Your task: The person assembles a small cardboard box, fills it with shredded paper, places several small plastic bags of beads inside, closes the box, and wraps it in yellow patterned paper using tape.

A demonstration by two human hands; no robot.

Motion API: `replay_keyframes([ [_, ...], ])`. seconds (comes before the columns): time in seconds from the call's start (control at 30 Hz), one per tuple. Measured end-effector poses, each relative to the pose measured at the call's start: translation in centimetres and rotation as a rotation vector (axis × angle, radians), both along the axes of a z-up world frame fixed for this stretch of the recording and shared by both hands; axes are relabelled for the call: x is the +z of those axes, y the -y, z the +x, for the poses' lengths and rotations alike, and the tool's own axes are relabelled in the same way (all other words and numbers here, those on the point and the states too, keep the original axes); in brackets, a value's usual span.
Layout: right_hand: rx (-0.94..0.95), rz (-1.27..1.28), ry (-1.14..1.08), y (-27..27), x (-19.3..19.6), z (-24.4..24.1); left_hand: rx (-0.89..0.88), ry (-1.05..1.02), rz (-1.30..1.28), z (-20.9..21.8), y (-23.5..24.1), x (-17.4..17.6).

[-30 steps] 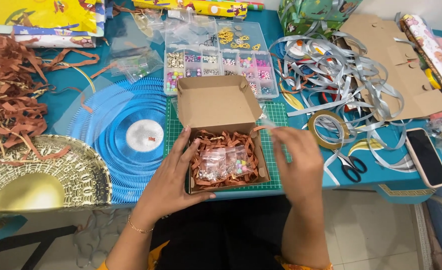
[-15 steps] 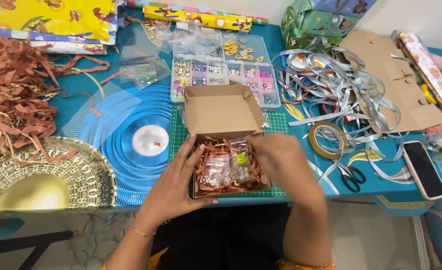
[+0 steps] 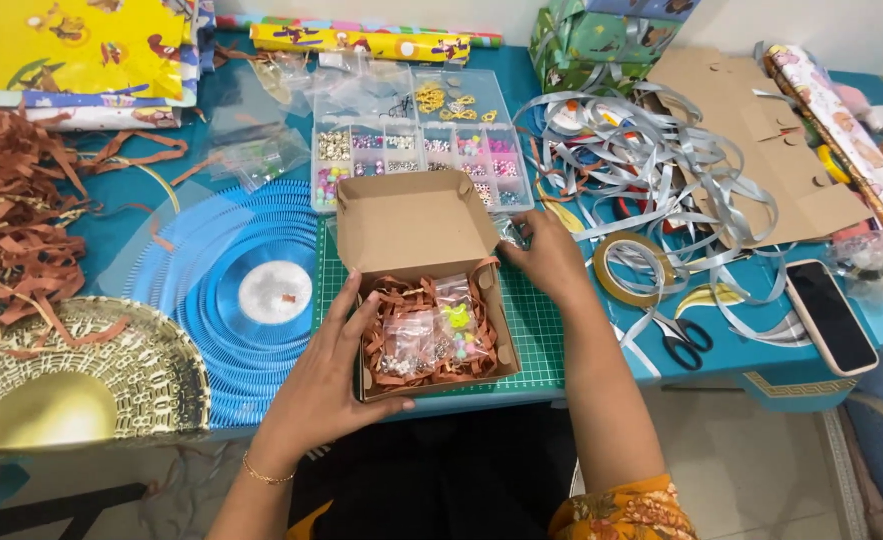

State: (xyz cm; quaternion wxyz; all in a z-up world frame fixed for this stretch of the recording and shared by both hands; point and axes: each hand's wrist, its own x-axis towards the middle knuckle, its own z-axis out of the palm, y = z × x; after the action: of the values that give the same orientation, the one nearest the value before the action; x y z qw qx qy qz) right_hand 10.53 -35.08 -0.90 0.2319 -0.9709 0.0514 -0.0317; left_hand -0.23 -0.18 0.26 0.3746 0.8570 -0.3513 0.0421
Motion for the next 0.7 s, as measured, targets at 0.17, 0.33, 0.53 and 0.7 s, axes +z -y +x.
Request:
replay_keyframes([
  [0.17, 0.012, 0.168, -0.028, 0.8, 0.2, 0.0, 0.005, -0.014, -0.003, 0.1, 0.1, 0.0],
  [0.33, -0.027, 0.376, 0.013, 0.6, 1.8, -0.8, -0.015, 0.017, -0.026, 0.1, 0.0, -0.1],
  [0.53, -0.064, 0.897, 0.197, -3.4, 8.6, -5.2, -0.017, 0.048, -0.023, 0.1, -0.2, -0.2],
  [0.7, 0.142, 0.774, 0.012, -8.7, 9.5, -9.1, -0.012, 0.055, -0.023, 0.2, -0.2, -0.3],
])
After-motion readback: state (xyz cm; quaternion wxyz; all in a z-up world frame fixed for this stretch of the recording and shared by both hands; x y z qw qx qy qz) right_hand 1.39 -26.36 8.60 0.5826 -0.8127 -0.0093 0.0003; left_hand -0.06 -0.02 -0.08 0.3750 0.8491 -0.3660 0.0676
